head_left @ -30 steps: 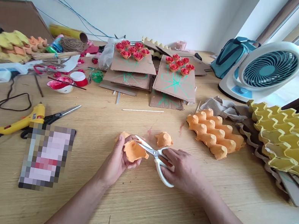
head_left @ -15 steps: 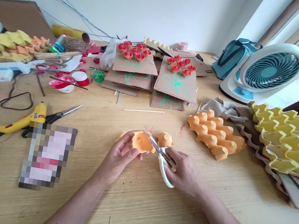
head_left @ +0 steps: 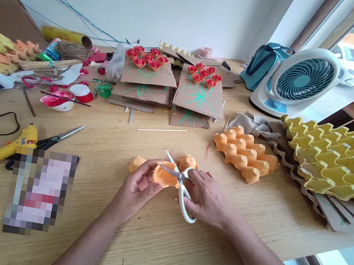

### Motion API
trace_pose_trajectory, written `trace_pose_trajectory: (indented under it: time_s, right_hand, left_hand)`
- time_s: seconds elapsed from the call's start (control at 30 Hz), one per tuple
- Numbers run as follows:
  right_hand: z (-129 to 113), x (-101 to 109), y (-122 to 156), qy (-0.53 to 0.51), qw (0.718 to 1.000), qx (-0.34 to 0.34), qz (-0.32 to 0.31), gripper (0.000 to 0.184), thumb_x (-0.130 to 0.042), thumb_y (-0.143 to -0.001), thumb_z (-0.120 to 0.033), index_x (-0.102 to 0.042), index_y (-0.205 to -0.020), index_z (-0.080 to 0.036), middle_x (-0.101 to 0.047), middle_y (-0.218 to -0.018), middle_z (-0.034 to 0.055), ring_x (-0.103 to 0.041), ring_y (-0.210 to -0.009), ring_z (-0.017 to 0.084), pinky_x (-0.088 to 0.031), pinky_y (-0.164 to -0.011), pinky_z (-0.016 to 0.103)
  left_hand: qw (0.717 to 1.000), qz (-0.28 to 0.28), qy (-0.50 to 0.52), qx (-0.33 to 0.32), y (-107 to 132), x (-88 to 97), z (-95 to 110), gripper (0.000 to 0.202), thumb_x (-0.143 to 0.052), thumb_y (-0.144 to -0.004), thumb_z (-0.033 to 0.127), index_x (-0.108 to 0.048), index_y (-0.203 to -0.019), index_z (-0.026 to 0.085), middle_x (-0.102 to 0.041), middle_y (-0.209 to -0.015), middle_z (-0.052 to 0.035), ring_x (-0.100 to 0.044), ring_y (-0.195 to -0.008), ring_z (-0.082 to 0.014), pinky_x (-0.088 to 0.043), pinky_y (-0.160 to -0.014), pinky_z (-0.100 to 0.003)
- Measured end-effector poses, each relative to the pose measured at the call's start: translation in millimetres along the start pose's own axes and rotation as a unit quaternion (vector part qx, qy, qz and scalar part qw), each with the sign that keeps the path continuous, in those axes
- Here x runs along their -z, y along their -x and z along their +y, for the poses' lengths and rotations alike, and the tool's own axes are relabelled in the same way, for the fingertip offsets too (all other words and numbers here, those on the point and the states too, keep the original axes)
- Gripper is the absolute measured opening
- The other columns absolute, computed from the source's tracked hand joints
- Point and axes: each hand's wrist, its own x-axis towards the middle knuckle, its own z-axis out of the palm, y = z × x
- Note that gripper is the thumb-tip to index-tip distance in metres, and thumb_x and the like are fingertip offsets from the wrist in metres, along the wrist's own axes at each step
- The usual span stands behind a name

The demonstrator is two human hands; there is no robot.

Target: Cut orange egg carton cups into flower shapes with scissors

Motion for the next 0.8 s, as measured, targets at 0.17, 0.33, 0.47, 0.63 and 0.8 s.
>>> trace_pose_trajectory:
  time_s: [0.17,0.33,0.47,0.63,0.8]
  right_hand:
    - [0.0,0.1,-0.5,-0.014,1.0,0.003,-0.007,0.033,-0.055,-0.093,-0.047,-0.037,-0.081,-0.023,-0.055,-0.078,0.0006,-0.05,-0.069,0.018,-0.037,-0.074,0.033]
    - [-0.7,0.8,-0.7,-0.035,0.999,0.007,-0.006,0.033,-0.056,-0.094,-0.043,-0.036,-0.078,-0.023,-0.052,-0.073,-0.0012,-0.047,-0.064,0.016,-0.036,-0.071,0.031]
    - [-1.0,1.3,0.4,-0.047,0.999,0.013,-0.008,0.031,-0.056,-0.094,-0.039,-0.037,-0.076,-0.022,-0.051,-0.071,-0.0023,-0.045,-0.061,0.015,-0.035,-0.069,0.029]
    - [-2.1,1.5,2.0,-0.04,0.999,0.001,-0.012,0.033,-0.057,-0.093,-0.038,-0.036,-0.074,-0.022,-0.048,-0.067,-0.0034,-0.038,-0.057,0.014,-0.031,-0.065,0.029]
    - [-3.4,1.7,2.7,-0.041,0.999,-0.003,-0.023,0.033,-0.055,-0.094,-0.04,-0.035,-0.074,-0.023,-0.047,-0.067,-0.0032,-0.038,-0.057,0.014,-0.032,-0.065,0.029]
  left_hand:
    - [1.0,0.007,-0.002,0.008,0.8,1.3,-0.8,0.037,-0.071,-0.087,0.034,-0.063,-0.121,0.021,-0.066,-0.125,-0.0107,-0.065,-0.101,-0.0195,-0.053,-0.077,-0.024]
    - [1.0,0.012,0.015,0.021,2.4,4.8,-4.3,0.043,-0.072,-0.086,0.041,-0.062,-0.123,0.021,-0.064,-0.129,-0.012,-0.064,-0.11,-0.0243,-0.055,-0.077,-0.027]
    - [0.999,0.008,0.04,0.033,3.2,6.7,-7.4,0.048,-0.07,-0.086,0.047,-0.061,-0.126,0.022,-0.062,-0.131,-0.0126,-0.061,-0.113,-0.026,-0.056,-0.081,-0.03]
    - [0.997,0.013,0.062,0.037,2.5,5.4,-6.5,0.048,-0.071,-0.085,0.049,-0.063,-0.125,0.023,-0.062,-0.127,-0.0127,-0.059,-0.115,-0.0278,-0.055,-0.086,-0.034]
    - [0.996,0.037,0.082,0.022,2.1,2.5,-3.2,0.045,-0.075,-0.082,0.046,-0.065,-0.121,0.027,-0.063,-0.123,-0.0078,-0.057,-0.117,-0.0248,-0.049,-0.098,-0.035]
